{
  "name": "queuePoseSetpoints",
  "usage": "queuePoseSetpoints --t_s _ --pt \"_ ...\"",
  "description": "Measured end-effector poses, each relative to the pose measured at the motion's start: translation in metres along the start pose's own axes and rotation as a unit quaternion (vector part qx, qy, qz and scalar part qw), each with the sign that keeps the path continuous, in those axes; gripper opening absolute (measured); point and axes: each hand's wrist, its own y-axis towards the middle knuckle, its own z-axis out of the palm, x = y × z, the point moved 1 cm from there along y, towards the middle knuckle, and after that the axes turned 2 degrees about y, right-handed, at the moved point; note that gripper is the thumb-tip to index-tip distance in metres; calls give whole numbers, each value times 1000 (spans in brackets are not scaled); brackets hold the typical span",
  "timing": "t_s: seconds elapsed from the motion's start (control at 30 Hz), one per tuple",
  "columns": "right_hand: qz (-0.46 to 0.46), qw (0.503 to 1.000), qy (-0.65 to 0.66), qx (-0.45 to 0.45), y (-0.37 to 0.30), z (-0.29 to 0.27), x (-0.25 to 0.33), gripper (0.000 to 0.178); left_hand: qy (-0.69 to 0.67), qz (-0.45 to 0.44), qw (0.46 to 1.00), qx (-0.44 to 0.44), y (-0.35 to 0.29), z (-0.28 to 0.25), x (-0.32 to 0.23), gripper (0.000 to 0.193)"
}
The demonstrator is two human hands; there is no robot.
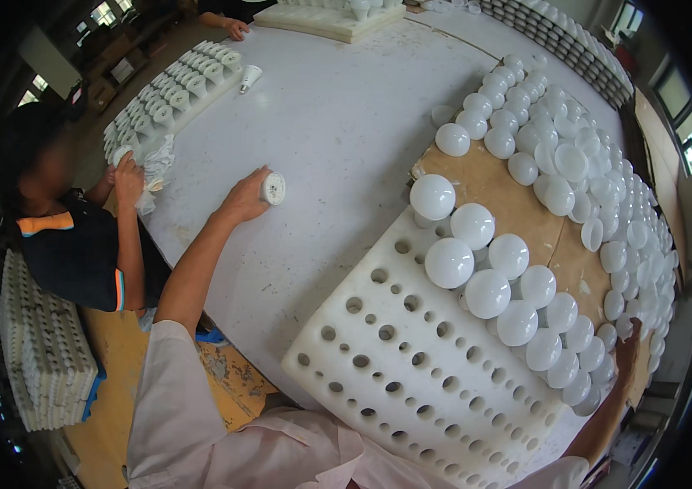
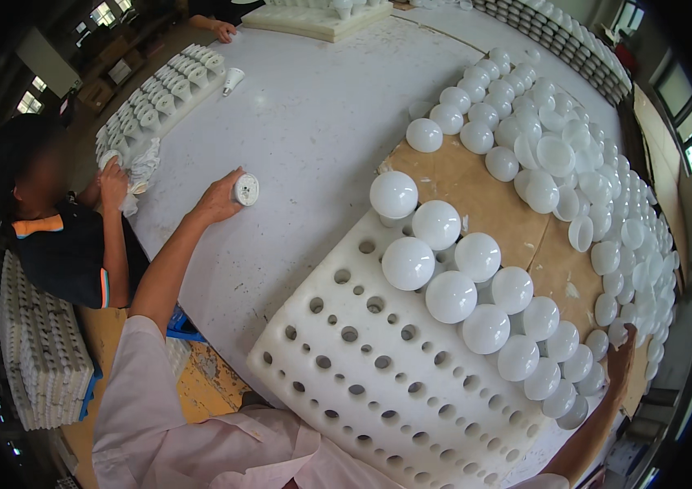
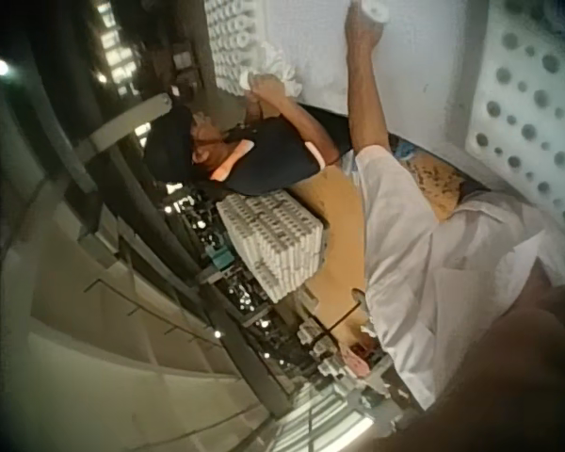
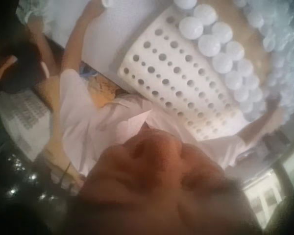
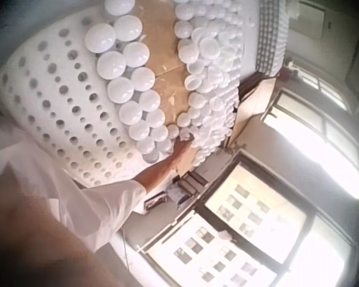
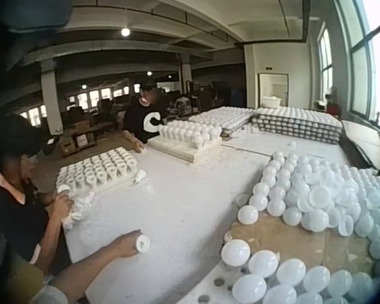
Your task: The person assembles light bulbs by taking bulb bases and covers, pressing the covers onto the bases by hand, and placing the assembled light bulbs into the slots of a foam tray.
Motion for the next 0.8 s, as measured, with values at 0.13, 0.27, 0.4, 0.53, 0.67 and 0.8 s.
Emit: queuePoseSetpoints --t_s 0.13,0.27,0.4,0.53,0.67,0.8 --pt "-27 998 -60 -9 9 5 34 66 -52 -115 989 75 1 -13 -4 73" --pt "36 994 -77 -75 -11 -16 -23 69 -80 -127 987 46 -22 -8 -22 63" --pt "170 877 382 -236 -95 -68 54 67 -408 -143 901 39 -85 -23 -29 52" --pt "-28 799 588 -121 -168 -66 113 73 -680 -35 726 98 -143 -37 -84 51" --pt "-50 822 565 49 -211 -24 242 86 -689 88 675 249 -176 -39 -162 47" --pt "-168 785 554 220 -241 27 337 78 -621 136 679 366 -180 -16 -219 50"
